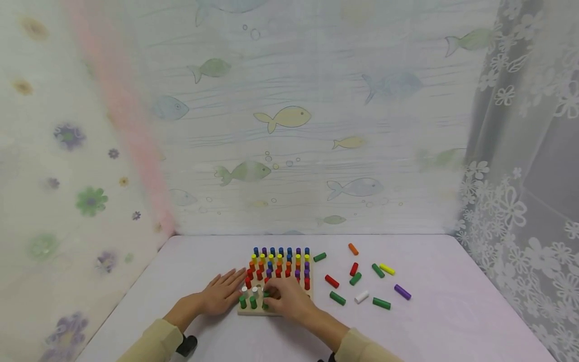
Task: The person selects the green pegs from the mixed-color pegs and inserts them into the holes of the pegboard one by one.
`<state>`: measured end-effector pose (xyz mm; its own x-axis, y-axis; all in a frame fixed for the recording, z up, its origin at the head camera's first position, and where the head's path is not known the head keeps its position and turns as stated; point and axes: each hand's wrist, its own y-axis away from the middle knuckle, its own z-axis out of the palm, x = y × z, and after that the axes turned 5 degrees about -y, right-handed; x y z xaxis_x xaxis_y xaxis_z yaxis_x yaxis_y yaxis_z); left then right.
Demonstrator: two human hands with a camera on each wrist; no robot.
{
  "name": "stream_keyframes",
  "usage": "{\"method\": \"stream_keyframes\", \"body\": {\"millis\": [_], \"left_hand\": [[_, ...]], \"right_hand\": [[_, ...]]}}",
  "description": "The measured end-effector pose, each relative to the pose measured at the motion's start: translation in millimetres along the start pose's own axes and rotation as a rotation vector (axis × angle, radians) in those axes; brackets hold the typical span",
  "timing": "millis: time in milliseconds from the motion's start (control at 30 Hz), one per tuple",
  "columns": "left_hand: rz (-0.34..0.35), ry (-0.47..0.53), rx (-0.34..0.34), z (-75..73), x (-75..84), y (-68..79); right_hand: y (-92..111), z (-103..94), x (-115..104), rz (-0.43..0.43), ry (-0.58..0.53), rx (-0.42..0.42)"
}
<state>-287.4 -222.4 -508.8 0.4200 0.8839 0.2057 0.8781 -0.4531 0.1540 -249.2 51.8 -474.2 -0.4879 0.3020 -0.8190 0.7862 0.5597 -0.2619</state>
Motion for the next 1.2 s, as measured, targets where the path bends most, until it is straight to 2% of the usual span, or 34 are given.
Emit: {"method": "stream_keyframes", "body": {"millis": [367,700,1200], "left_hand": [[0.010,-0.010,0.008,3.8,-3.2,-2.2],[0.004,-0.009,0.009,3.3,-3.1,-2.9],[0.003,-0.006,0.001,1.8,-2.1,-2.0]], "right_hand": [[-1.1,5.5,-0.5,0.078,0.041,-0.015],[-1.3,7.1,-0.8,0.030,0.103,-0.031],[-1.5,2.7,-1.2,0.061,0.115,-0.137]]}}
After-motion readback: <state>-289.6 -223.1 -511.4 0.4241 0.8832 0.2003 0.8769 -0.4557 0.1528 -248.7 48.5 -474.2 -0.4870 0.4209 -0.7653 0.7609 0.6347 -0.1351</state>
